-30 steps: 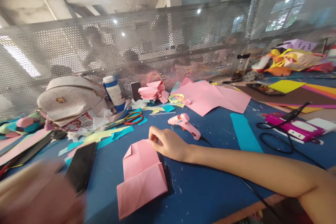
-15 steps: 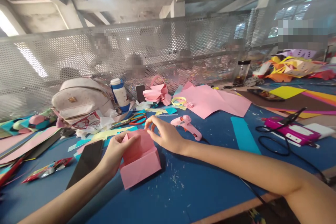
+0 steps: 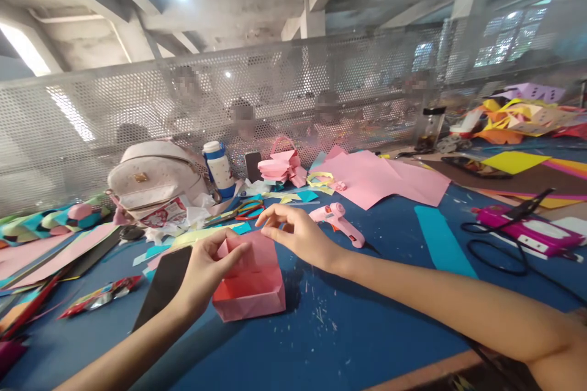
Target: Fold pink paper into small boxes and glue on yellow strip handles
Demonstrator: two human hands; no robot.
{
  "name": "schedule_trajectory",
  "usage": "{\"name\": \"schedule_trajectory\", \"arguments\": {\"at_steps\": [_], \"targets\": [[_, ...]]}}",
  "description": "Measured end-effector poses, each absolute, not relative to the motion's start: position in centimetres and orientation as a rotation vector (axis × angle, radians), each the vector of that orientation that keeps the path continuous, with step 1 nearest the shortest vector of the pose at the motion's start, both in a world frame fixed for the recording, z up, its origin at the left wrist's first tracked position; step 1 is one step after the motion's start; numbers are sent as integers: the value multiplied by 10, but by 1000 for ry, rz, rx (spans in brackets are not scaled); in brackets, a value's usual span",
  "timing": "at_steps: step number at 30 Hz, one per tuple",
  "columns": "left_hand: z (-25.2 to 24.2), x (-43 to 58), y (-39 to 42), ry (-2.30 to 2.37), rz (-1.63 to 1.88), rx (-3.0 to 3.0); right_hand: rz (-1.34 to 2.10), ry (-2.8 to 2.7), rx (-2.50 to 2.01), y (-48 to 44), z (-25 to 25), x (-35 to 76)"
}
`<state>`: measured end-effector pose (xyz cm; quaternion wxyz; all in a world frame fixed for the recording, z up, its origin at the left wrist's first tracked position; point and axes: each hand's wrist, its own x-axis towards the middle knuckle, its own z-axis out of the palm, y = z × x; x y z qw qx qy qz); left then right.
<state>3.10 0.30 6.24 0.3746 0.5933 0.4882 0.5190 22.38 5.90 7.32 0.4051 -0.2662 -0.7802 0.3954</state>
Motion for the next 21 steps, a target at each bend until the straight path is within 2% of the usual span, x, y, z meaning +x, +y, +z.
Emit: {"name": "schedule_trajectory", "arguments": {"at_steps": [3,5,14,17,21], "targets": [[63,29,7,1217,1307,1472,1234,-1855,-649,63,68,222],[62,26,11,1211,1283,1469,1221,-1844,-624,65,64,223],[58,23,13,1282,1276,1531,406,-2158,-469,61,70,237],[58,23,13,1294,1280,1511,280,-2206,-424,61,72,238],[57,22,13,1289,1284,1496,277,-2221,-407,60,72,237]]}}
